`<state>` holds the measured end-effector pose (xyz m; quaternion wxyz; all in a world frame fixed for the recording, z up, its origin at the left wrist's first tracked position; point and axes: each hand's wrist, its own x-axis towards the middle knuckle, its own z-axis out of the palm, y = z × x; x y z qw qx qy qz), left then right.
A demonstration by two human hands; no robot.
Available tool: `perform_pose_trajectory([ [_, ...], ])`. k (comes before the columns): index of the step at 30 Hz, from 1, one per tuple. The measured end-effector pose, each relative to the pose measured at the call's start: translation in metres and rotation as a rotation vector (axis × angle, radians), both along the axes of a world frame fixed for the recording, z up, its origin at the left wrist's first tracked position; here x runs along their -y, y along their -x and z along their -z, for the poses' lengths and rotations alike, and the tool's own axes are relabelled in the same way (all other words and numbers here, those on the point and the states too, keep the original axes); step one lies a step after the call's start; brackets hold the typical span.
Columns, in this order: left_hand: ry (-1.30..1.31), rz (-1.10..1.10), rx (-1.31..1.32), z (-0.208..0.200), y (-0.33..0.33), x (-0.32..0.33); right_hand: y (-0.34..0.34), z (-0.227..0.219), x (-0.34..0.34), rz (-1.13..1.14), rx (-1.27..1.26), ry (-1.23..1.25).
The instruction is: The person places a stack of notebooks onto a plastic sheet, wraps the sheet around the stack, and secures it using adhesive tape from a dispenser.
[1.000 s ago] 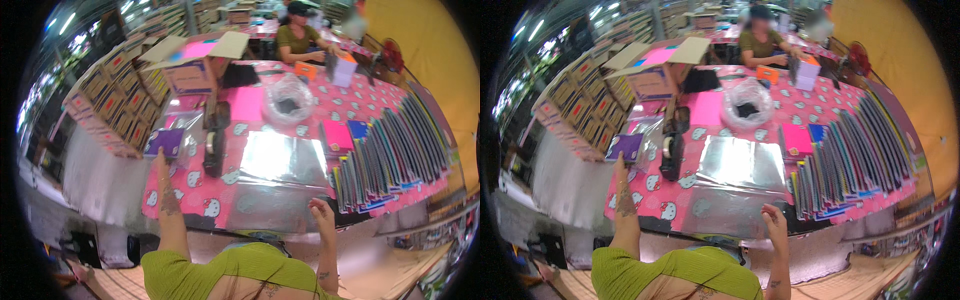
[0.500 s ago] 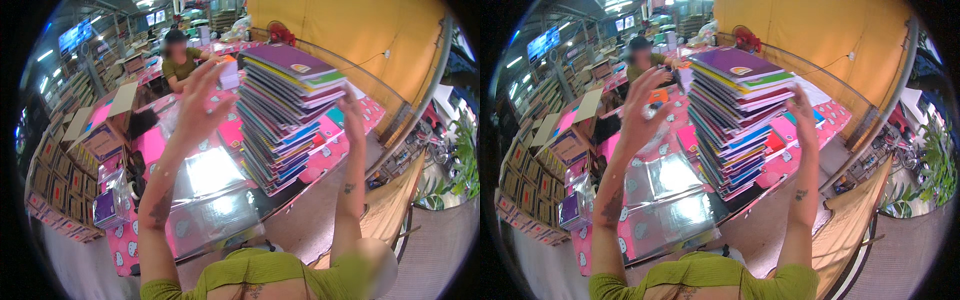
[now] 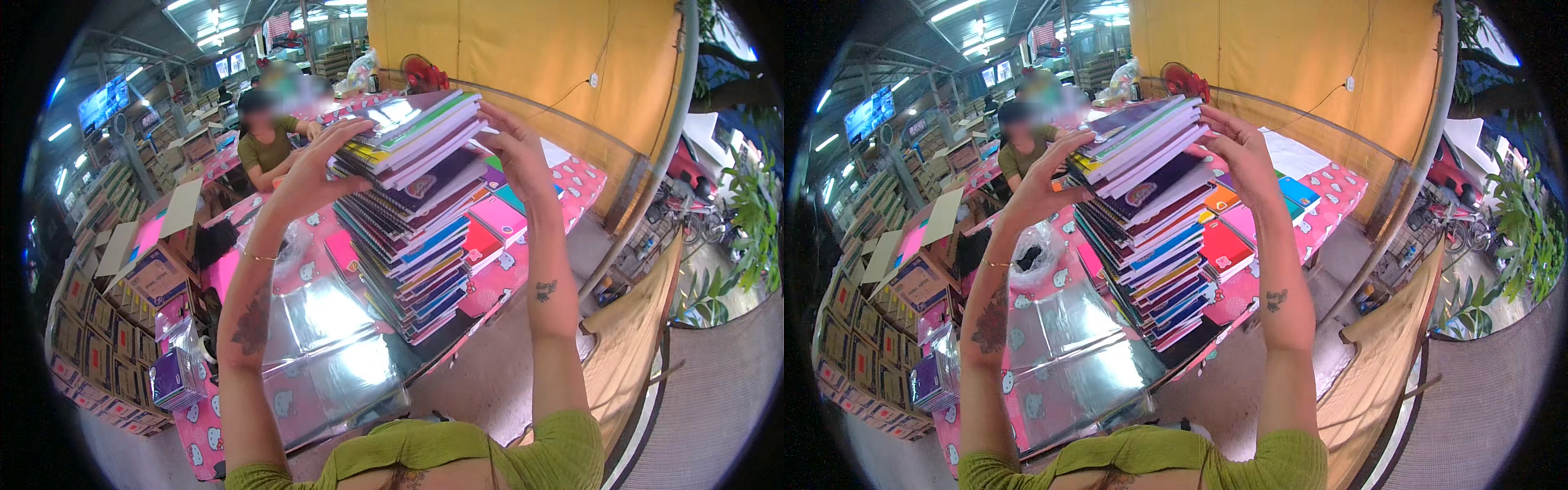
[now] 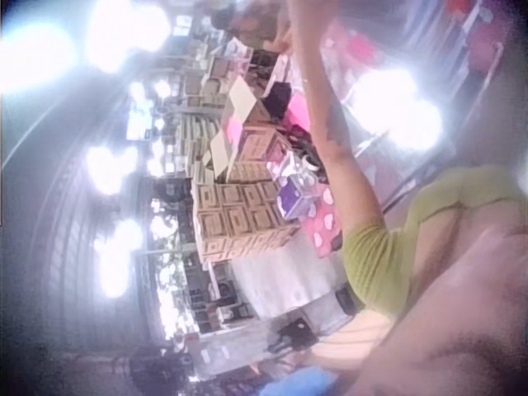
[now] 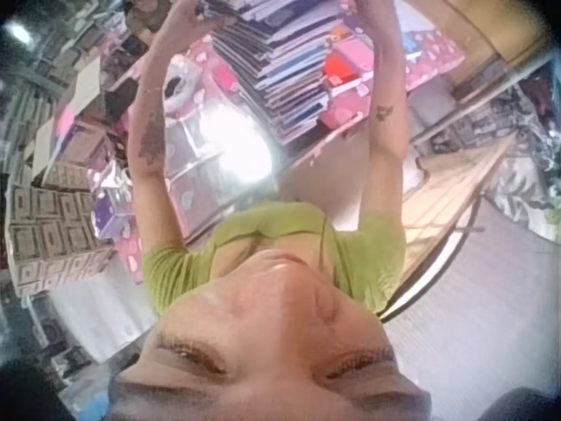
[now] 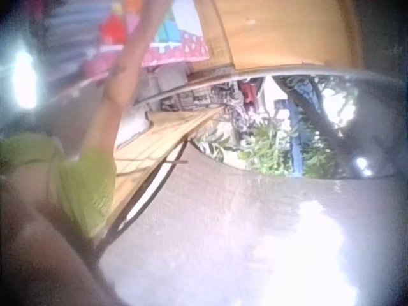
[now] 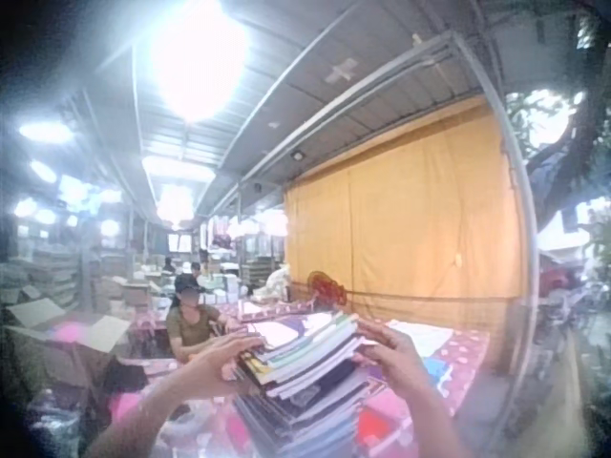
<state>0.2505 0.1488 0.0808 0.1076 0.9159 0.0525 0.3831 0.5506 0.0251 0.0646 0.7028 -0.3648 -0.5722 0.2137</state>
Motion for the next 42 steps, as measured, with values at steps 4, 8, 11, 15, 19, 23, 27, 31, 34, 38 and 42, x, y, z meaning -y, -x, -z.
perform_pose_trajectory([
  [4, 0.069, -0.021, 0.061, 0.006, 0.003, -0.010, 0.003, -0.012, -0.011, 0.024, 0.160, -0.022],
  [8, -0.035, -0.027, 0.085, 0.009, -0.001, -0.014, -0.009, -0.015, -0.039, 0.095, 0.459, -0.132],
  [11, -0.121, -0.142, 0.116, 0.010, -0.007, -0.004, -0.013, -0.023, -0.057, 0.006, 0.519, -0.151],
  [15, -0.112, -0.219, 0.235, 0.012, -0.013, -0.028, -0.005, -0.034, -0.083, -0.088, 0.455, -0.136],
  [19, -0.124, -0.269, 0.383, 0.009, 0.015, -0.039, 0.042, -0.059, -0.078, -0.052, 0.535, -0.176],
  [23, 0.145, -0.173, 0.679, 0.016, 0.079, 0.000, 0.126, -0.076, -0.032, 0.009, 0.597, -0.424],
  [27, 0.687, 0.070, 1.049, 0.082, 0.183, 0.053, 0.239, -0.014, -0.024, -0.270, 0.355, -0.333],
  [31, 0.911, -0.229, 1.204, 0.174, 0.270, 0.134, 0.342, 0.121, -0.039, -0.416, 0.201, -0.247],
  [34, 0.955, -0.574, 1.020, 0.253, 0.357, 0.185, 0.430, 0.216, -0.036, -0.627, 0.181, 0.004],
  [38, 1.063, -0.875, 0.917, 0.309, 0.457, 0.252, 0.544, 0.305, -0.017, -1.040, 0.118, 0.229],
  [42, 1.126, -0.893, 1.124, 0.400, 0.512, 0.280, 0.614, 0.360, 0.005, -1.219, 0.036, 0.354],
])
